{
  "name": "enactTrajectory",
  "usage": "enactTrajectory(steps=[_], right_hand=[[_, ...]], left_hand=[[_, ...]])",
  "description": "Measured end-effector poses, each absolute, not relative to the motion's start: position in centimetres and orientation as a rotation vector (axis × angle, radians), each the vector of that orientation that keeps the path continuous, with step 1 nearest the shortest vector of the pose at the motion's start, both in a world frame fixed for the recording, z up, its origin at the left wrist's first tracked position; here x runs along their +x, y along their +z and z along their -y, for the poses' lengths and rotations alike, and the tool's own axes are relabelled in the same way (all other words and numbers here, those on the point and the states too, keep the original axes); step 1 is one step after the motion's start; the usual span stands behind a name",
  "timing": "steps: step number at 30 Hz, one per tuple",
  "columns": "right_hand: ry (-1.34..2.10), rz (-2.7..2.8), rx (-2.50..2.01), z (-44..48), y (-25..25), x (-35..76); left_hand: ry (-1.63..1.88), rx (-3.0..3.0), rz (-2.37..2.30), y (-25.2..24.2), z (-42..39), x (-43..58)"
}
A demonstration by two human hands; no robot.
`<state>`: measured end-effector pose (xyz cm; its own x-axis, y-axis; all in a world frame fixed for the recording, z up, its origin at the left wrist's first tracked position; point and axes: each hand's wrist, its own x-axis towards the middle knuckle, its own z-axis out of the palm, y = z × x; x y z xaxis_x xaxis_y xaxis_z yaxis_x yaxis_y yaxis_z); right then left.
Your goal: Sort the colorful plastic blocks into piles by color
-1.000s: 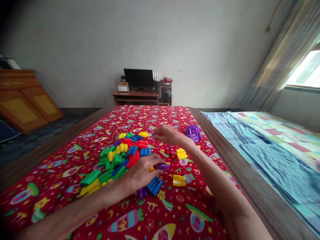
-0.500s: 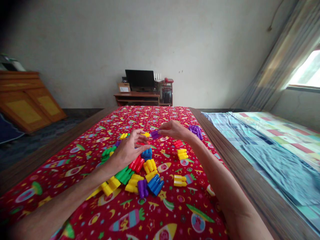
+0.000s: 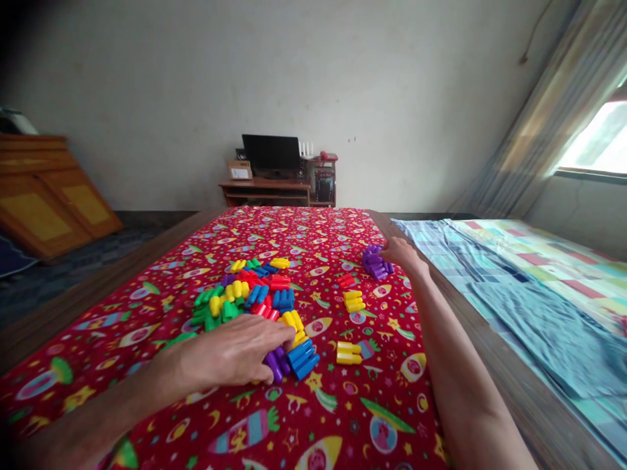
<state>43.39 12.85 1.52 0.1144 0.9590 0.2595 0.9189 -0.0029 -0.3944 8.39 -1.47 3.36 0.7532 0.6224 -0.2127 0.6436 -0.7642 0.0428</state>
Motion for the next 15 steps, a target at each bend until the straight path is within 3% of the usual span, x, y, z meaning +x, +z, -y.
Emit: enactTrajectory(steps=[5,11,15], right_hand=[[-0.042,1.892,-1.983,-12.2,3.7,40.1],[0.752,2.48,-1.016,-8.2,6.4,31.2],[0.58,2.53,-0.804,-5.9,6.1,26.9]], left_hand=[[-0.021,2.732,-1.111,4.1,-0.8,7.2],[0.775,2.366,-1.283,4.0,-3.7,6.8],[0.932,1.955,-1.158,3.1,-4.7,6.7]])
